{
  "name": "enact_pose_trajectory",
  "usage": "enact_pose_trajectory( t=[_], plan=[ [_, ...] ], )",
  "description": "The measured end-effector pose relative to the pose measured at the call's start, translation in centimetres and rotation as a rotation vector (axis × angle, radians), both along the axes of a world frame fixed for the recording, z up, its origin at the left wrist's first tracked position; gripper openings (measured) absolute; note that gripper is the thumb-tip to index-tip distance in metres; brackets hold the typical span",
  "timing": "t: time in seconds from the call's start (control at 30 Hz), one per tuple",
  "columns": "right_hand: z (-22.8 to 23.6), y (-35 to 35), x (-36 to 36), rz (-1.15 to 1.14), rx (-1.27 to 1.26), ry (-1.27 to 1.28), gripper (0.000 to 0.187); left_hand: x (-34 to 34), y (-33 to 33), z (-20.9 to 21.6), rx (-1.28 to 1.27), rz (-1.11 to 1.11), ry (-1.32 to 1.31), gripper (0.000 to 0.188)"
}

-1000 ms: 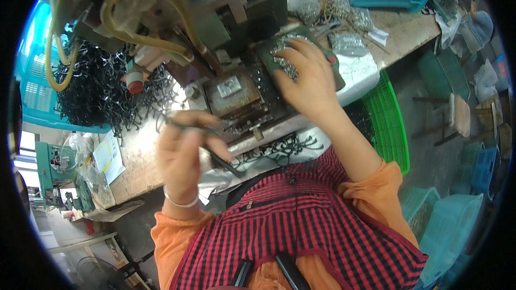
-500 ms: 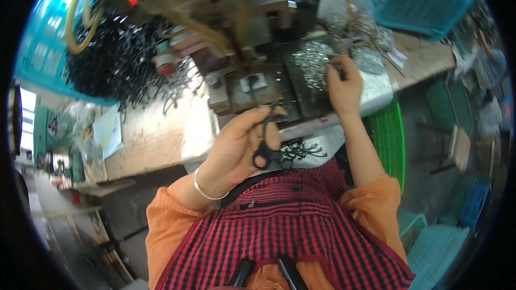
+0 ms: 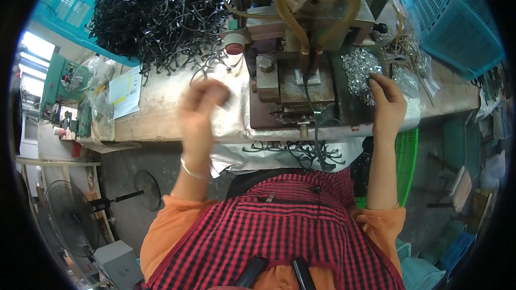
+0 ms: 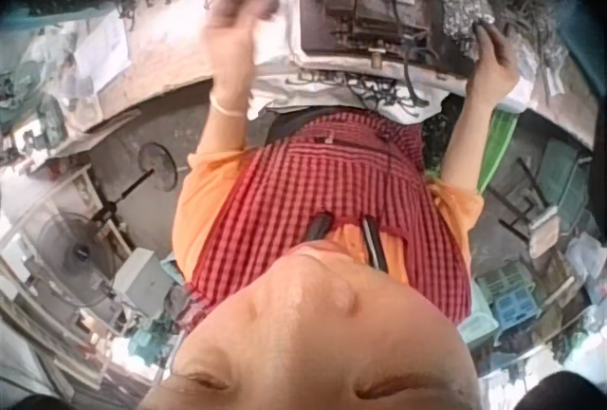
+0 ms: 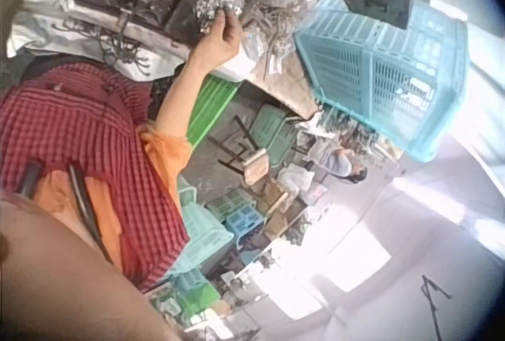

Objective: The person repeatedly picks a black hook and a small silver component, places them into a press machine, and removes the assembled unit. The process is continuous and repetitive, with finished items accumulating on the workbench.

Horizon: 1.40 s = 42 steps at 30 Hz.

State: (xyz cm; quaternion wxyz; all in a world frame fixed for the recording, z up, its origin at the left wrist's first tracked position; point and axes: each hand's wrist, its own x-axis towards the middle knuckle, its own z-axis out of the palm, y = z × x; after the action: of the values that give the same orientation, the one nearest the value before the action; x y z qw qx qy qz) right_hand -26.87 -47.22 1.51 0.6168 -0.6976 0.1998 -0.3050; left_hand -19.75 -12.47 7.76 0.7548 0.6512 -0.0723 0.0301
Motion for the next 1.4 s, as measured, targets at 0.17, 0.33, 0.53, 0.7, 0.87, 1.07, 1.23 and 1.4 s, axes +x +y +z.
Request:
enact_pose_trajectory(
  t=[0.17,0.33,0.53,0.7,0.87,1.07,1.23,1.4],
  plan=[
    [1.6,3.1,2.2,0.057,-0.084,0.015,0.018,12.5,4.1,-2.9,0.849,0.398,-0.608,0.005],
    [0.5,2.7,1.4,-0.024,-0.248,0.114,0.013,18.8,4.3,-9.0,1.568,0.586,-0.035,0.038],
    [-0.1,0.3,-2.9,0.037,-0.043,0.024,0.016,19.5,6.8,-12.7,1.089,0.561,-0.032,0.022],
    [6.2,4.2,-0.6,0.230,-0.129,-0.025,0.022,18.0,6.1,-11.1,0.728,0.472,-0.147,0.024],
    [7.5,7.7,4.3,0.382,-0.064,-0.097,0.044,12.5,4.7,-8.2,0.177,0.219,-0.235,0.012],
    [7.8,9.1,4.3,0.424,0.217,-0.140,0.050,4.2,-1.5,4.8,-0.393,-0.163,-0.618,0.011],
    [8.9,10.3,3.8,0.446,0.358,-0.152,0.051,4.1,-5.2,7.9,-0.236,0.004,-0.640,0.013],
    [9.8,9.2,1.4,0.417,0.063,-0.115,0.043,2.2,-5.6,6.1,-0.109,-0.182,-0.931,0.008]
  ],
)
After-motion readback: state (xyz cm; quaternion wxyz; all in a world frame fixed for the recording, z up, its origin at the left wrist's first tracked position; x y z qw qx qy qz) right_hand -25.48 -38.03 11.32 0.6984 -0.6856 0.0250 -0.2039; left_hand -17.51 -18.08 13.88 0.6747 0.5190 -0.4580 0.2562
